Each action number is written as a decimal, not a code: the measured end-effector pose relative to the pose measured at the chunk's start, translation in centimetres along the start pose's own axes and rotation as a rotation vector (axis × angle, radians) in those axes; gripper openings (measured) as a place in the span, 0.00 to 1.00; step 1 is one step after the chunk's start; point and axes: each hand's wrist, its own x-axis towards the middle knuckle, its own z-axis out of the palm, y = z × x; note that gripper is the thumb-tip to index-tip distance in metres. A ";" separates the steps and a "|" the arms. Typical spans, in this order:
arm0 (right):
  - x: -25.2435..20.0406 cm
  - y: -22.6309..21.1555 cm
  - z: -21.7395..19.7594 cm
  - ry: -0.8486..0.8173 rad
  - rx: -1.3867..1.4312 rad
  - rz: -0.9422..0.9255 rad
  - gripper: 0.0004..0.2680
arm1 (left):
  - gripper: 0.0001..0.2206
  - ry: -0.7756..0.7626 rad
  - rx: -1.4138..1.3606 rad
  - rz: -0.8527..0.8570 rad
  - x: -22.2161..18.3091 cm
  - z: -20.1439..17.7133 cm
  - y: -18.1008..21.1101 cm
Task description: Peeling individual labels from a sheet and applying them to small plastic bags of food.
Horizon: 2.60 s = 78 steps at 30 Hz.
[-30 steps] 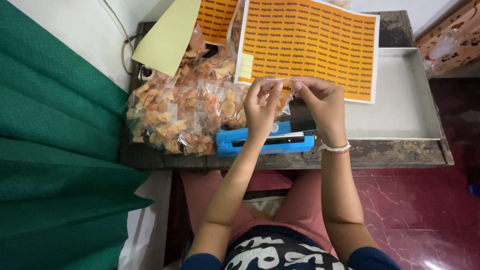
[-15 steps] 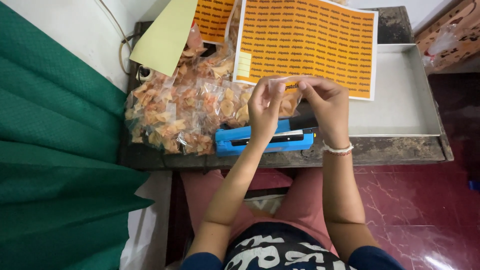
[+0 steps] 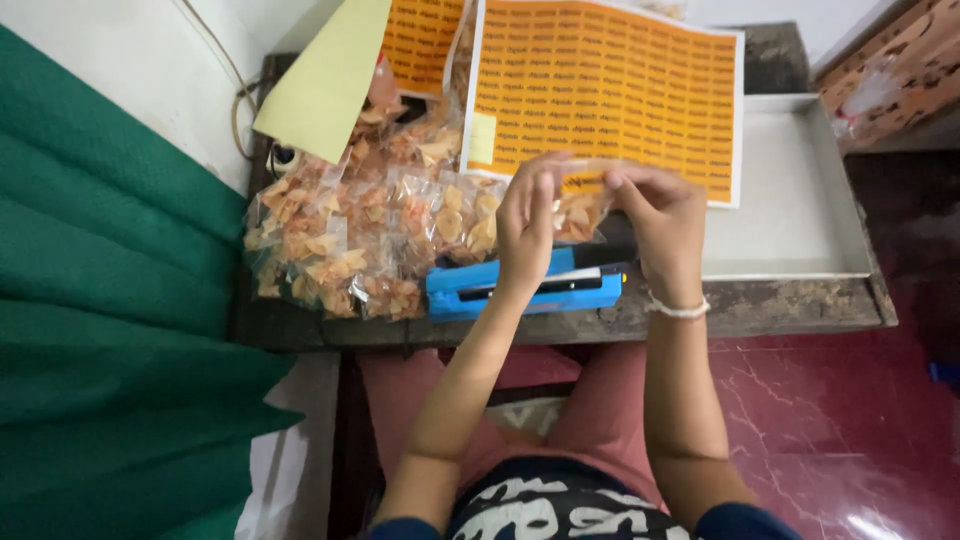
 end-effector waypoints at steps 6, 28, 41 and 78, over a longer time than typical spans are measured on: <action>0.9 5.2 -7.7 0.349 0.247 0.113 0.03 | 0.18 -0.194 0.224 -0.030 1.5 -1.5 -3.7; 3.3 17.2 -16.8 0.469 0.092 0.420 0.04 | 0.27 -0.949 1.276 0.895 8.4 3.9 -28.0; 8.5 20.1 -16.2 0.096 -0.416 0.406 0.08 | 0.10 -0.379 0.929 0.814 19.6 11.7 -19.1; 18.8 22.2 -17.8 0.210 0.384 0.525 0.17 | 0.06 -0.437 0.857 0.555 16.0 11.7 -23.5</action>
